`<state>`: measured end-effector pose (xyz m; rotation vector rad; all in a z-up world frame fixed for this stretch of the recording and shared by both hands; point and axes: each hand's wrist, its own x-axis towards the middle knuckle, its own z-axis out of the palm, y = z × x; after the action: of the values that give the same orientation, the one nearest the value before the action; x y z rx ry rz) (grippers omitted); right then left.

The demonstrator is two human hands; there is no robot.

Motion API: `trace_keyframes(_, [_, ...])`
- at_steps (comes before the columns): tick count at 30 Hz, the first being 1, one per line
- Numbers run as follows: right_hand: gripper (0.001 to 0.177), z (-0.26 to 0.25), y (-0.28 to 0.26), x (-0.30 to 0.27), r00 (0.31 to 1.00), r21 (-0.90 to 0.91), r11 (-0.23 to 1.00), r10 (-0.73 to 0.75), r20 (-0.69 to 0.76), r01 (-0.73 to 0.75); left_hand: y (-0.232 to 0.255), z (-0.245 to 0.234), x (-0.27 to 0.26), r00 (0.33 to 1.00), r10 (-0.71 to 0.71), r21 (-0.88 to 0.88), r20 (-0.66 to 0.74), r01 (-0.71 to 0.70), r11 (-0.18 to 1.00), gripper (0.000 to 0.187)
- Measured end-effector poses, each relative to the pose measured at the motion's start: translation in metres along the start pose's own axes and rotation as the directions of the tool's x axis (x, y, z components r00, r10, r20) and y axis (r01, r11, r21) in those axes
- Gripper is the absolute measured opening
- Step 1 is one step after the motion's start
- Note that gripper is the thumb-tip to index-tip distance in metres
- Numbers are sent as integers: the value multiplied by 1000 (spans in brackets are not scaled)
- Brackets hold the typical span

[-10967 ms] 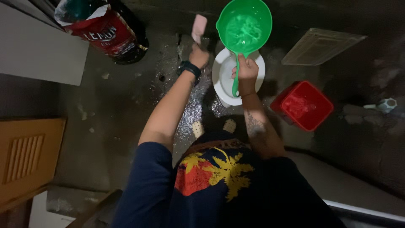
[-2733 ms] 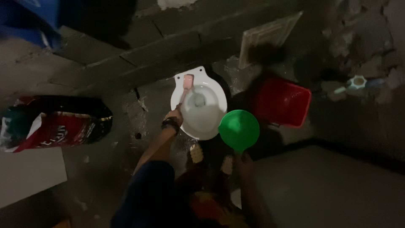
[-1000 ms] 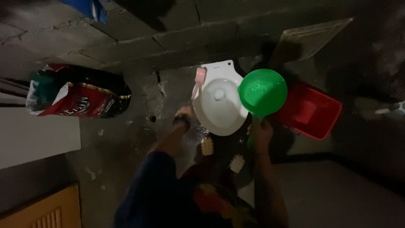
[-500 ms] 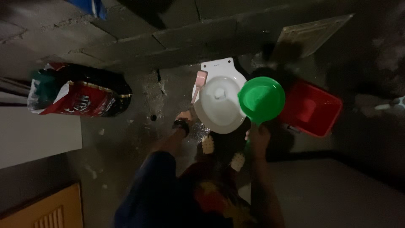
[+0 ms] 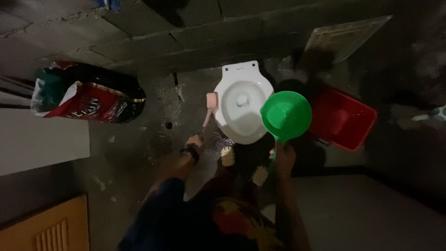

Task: The person repeatedly pours water from a green plastic jug into a white toilet bowl and scrubs the interior with a pink toilet brush. The person then pours water onto the floor and scrubs the floor area around the toilet.

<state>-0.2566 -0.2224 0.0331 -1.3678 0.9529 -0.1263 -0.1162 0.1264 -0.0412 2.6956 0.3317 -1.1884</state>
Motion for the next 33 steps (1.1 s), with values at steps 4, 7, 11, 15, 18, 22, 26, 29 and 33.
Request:
trace_keyframes(4, [33, 4, 7, 4, 1000, 23, 1000, 17, 18, -18, 36, -27, 20, 999, -26, -101, -44, 22, 995, 38])
trace_keyframes(7, [36, 6, 8, 2, 992, -56, 991, 123, 7, -123, 77, -49, 45, 996, -34, -257, -82, 12, 966, 38])
trace_keyframes(11, [37, -4, 5, -13, 999, -85, 996, -41, 11, 41, 62, -29, 27, 998, -30, -289, -52, 14, 957, 38])
trace_keyframes(15, [35, -4, -12, -23, 999, -137, 990, 26, 35, -21, 15, -10, -4, 999, -30, -165, -27, 25, 986, 37])
trace_keyframes(18, [40, 0, -20, -29, 991, -73, 988, 133, 3, -133, 25, -13, 6, 999, -19, -125, -28, 15, 992, 37])
trace_keyframes(22, [39, 6, -29, -32, 985, -54, 984, 165, -47, -167, 93, -45, 48, 996, 30, -192, -81, -45, 980, 36])
trace_keyframes(26, [38, 3, -30, -35, 989, -23, 989, 148, 25, -147, 129, -61, 64, 993, 80, -205, -83, -96, 974, 36])
trace_keyframes(29, [42, 4, -35, -29, 994, -175, 978, 107, -25, -110, 93, -56, 42, 992, 101, -134, -70, -110, 985, 36])
trace_keyframes(33, [43, -1, -25, -38, 992, -137, 983, 125, -6, -125, 45, -41, 28, 997, 79, -20, -10, -79, 997, 35])
